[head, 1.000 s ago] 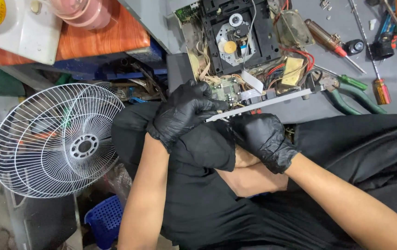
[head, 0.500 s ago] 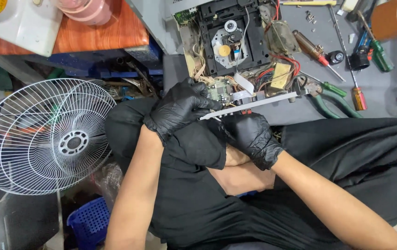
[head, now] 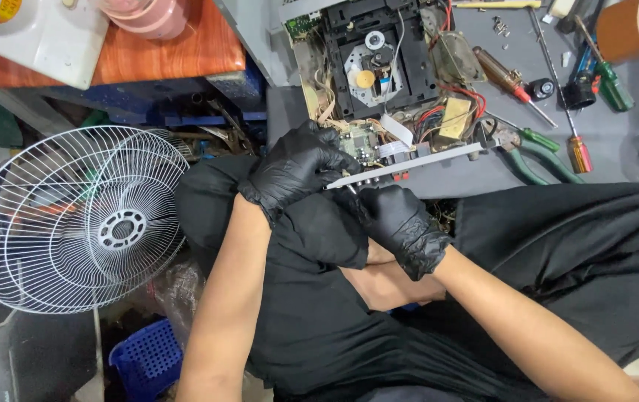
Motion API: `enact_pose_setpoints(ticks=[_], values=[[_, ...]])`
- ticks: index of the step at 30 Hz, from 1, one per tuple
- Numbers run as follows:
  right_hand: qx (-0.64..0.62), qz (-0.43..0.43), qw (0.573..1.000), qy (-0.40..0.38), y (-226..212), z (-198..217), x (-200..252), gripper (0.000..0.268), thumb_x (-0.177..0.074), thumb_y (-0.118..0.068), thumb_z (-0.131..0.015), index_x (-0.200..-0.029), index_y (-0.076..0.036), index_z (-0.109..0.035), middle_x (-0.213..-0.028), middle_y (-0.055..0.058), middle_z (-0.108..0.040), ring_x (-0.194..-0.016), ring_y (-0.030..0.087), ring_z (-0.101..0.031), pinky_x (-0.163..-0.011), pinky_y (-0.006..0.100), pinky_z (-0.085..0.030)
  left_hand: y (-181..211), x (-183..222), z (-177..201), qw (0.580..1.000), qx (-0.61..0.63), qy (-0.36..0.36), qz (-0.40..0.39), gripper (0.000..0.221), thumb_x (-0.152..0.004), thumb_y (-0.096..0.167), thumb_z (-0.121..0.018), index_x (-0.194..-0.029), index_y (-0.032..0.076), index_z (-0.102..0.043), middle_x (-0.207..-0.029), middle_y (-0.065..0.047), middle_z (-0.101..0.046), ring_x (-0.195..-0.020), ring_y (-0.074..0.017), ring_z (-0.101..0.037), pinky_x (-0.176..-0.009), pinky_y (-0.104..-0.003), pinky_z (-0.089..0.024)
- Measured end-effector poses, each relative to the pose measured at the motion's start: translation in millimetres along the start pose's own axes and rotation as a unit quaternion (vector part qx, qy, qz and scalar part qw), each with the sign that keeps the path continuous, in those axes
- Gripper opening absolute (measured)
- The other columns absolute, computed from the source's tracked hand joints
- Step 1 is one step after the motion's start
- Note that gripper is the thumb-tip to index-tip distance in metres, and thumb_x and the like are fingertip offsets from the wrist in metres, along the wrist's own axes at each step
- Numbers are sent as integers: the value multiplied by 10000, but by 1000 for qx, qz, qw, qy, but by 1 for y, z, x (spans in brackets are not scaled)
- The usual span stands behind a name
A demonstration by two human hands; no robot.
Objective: Disconnecting various internal ribbon cables and wire connectors from a circuit board during the disassembly of an electronic device.
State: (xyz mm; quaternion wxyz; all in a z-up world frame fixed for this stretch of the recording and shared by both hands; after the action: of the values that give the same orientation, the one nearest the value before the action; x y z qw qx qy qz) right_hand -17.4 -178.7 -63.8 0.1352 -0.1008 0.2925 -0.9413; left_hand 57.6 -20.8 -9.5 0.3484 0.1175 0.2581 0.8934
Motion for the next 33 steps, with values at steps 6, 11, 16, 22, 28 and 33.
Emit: enact_pose_setpoints(ticks=[6, 11, 16, 22, 28, 33], values=[[-213, -110, 967, -83, 6, -10, -5, 380, -973, -431, -633, -816, -114, -774, -690, 172, -725, -885, 436, -709, -689, 442, -575, 3, 1, 1, 1000, 1, -6, 11, 86, -863, 295, -742, -793, 269, -699, -892, -5, -623, -920, -331, -588, -843, -442, -541], [-288, -161, 937, -112, 26, -35, -5, 338, -983, -384, -636, -799, -135, -772, -637, 100, -727, -771, 327, -760, -665, 365, -600, 4, 3, 4, 1000, 8, 10, 15, 94, -844, 278, -753, -783, 242, -691, -901, -2, -616, -940, -319, -582, -822, -418, -549], [-325, -168, 923, -118, 27, -33, -4, 285, -980, -305, -656, -891, -68, -787, -752, 192, -752, -819, 387, -757, -687, 390, -591, 1, 3, 0, 1000, 11, 7, 13, 137, -851, 257, -742, -745, 230, -660, -891, -3, -603, -926, -333, -573, -816, -436, -549], [-449, -187, 863, -138, 34, -43, -11, 222, -922, -113, -638, -789, 42, -725, -580, 263, -658, -499, 366, -707, -404, 368, -543, -2, 3, 0, 1000, 24, 6, 16, 108, -848, 252, -746, -770, 238, -673, -925, -19, -623, -991, -356, -580, -889, -449, -533], [-494, -196, 832, -156, 32, -61, -6, 234, -945, -85, -550, -857, 91, -677, -574, 279, -640, -507, 381, -704, -429, 404, -572, -10, 1, -11, 999, 27, 5, 44, 90, -866, 299, -746, -950, 296, -777, -1177, -58, -701, -1167, -427, -589, -1098, -501, -433], [-366, -117, 914, -132, 13, -31, -9, 326, -994, -207, -616, -826, 46, -735, -631, 261, -686, -721, 383, -755, -575, 393, -579, -9, 3, -8, 999, 29, 1, 28, 107, -918, 316, -712, -819, 294, -678, -950, 50, -648, -1029, -278, -628, -1149, -471, -380]])
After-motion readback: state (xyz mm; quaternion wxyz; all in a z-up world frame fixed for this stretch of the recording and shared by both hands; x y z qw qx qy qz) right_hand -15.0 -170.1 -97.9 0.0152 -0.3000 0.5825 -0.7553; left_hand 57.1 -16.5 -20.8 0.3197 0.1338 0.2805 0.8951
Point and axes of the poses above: each hand's wrist, its own x-axis away from the middle knuckle, its own z-axis out of the back of the hand, y = z × x, the point moved 6 cm from there along -x, towards the middle knuckle
